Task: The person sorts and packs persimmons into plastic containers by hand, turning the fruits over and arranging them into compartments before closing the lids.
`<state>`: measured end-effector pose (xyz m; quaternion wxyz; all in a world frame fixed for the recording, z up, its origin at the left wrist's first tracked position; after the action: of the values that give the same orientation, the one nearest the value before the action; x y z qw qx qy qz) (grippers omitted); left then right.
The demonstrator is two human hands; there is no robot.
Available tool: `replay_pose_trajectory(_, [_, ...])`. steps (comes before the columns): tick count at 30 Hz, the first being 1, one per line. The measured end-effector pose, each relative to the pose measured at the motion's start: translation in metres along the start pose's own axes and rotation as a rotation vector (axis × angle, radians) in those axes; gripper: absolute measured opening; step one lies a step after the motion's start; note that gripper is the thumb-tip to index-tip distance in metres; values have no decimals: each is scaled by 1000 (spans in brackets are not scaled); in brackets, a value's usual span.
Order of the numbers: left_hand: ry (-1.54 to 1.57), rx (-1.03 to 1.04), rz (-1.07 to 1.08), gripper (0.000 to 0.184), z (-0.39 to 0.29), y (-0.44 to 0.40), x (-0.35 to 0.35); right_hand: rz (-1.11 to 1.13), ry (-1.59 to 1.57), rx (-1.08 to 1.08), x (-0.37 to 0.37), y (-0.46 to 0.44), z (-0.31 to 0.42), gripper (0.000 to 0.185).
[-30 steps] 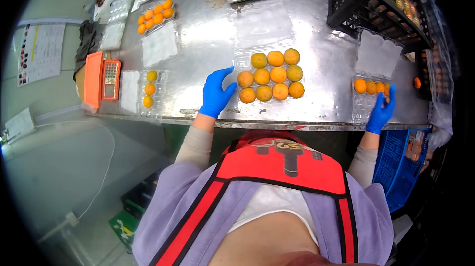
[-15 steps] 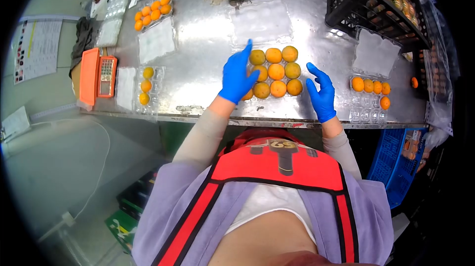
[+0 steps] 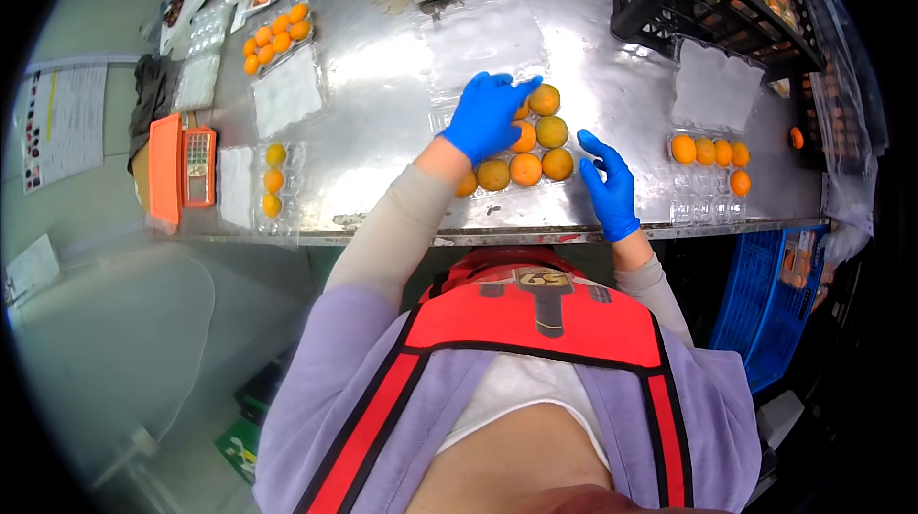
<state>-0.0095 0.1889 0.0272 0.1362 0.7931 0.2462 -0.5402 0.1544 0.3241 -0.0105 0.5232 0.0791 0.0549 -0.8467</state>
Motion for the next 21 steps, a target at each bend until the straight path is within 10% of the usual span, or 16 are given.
replay_pose_trajectory(13, [-243,138,25,42,-17,12,30,31,-55,21,4,-4,5,35])
replay_pose_trajectory(16, [287,-35,154,52,0,19,18,28,-78,36,3,-6,10,35])
replay_pose_trajectory(21, [942,-80,-264,76,-19,39,-54,121,-399,85,14,-14,28,38])
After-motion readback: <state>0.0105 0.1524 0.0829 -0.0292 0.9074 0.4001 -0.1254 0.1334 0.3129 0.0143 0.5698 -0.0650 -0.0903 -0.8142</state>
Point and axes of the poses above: each hand's wrist, its own y-axis away from the middle knuckle, its own x-axis out of the palm, z = x × y, the point moved 6 cm from there along -y, towards the middle knuckle, and after that the axes turned 5 degrees about -y, right-handed, at the moved point
